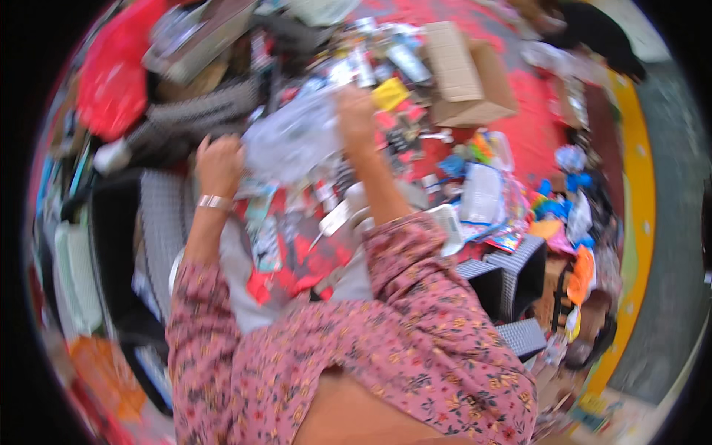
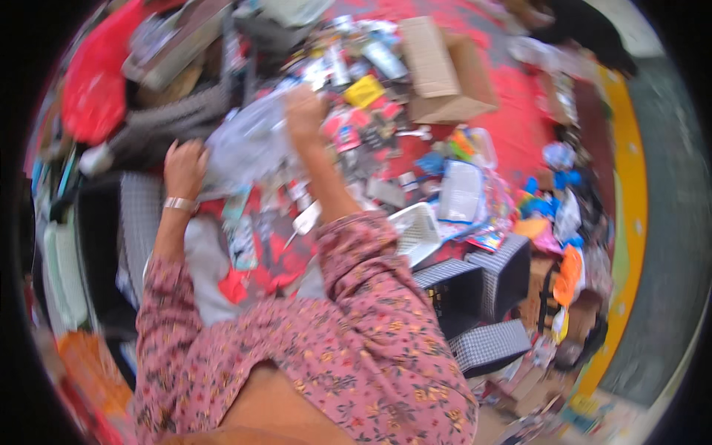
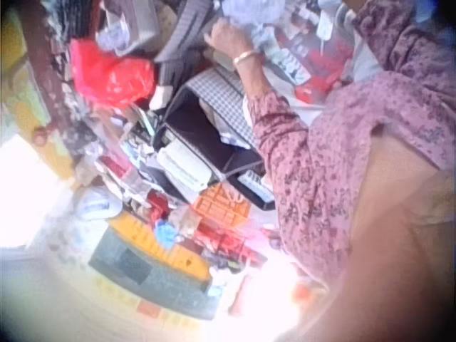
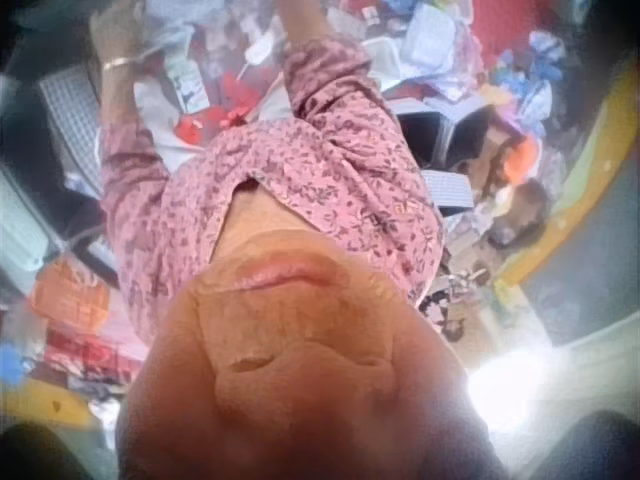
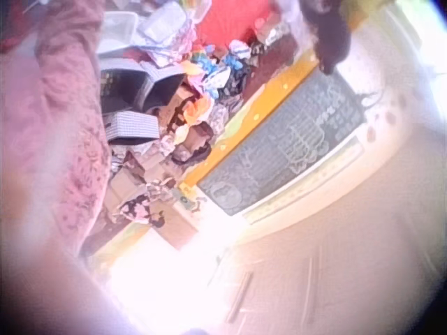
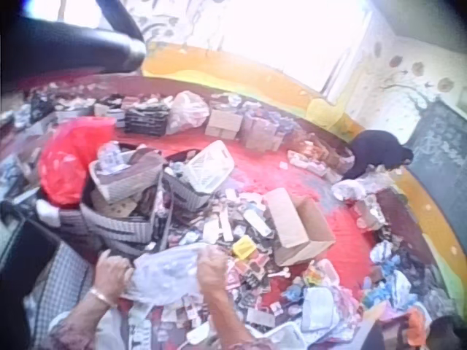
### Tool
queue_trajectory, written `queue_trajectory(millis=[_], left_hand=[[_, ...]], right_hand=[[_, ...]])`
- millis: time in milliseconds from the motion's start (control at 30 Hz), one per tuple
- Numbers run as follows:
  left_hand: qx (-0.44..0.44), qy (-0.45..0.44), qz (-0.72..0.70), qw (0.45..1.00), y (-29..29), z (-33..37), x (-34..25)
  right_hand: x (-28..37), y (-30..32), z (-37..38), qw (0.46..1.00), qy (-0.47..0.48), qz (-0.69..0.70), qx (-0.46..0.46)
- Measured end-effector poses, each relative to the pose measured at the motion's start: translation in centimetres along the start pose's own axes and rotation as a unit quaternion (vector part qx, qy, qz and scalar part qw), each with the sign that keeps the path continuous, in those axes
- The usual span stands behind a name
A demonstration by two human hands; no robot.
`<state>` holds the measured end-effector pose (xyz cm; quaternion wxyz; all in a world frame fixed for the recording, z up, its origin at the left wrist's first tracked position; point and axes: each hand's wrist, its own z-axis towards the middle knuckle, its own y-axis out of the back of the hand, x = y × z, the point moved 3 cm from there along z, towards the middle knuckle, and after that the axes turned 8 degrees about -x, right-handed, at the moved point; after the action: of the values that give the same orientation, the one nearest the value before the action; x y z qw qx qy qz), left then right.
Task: The person picks up several toothbrushes from the floor, places them into a clear plastic bag, and then seals the bag.
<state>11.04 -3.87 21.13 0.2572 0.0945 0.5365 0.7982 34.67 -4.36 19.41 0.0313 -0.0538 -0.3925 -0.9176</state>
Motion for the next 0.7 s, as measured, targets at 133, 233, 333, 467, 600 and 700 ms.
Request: queue_trajectory(millis=[133, 233, 333, 467, 600, 700], left_hand=[[-0.024, 0.072, 0.078, 0.994, 0.3, 0.3, 1.9], [-0.144, 0.196, -0.245, 0.938, 1.9, 1.0, 3.0], [-0.184, 0.153, -0.275, 0.931, 3.2, 1.5, 1.2], [-0.079, -0.038, -0.400, 0.912, 3.4, 1.0, -2.5], [-0.033, -0.003, -0.458, 0.888, 3.6, 1.0, -1.7], [-0.056, -0.058, -0.373, 0.924, 6.1, 1.3, 0.4]], right_hand=[[-0.9, 3.9, 2.1, 0.805, -0.383, 0.453, 0.004], [1.7, 3.8, 1.8, 0.757, -0.419, 0.498, 0.064], [3.9, 3.1, 1.3, 0.783, -0.345, 0.497, 0.143], [7.5, 3.5, 1.3, 0.738, -0.264, 0.544, 0.300], [6.5, 2.3, 1.5, 0.788, -0.247, 0.517, 0.225], [7.3, 3.3, 2.6, 0.904, -0.164, 0.375, 0.125]])
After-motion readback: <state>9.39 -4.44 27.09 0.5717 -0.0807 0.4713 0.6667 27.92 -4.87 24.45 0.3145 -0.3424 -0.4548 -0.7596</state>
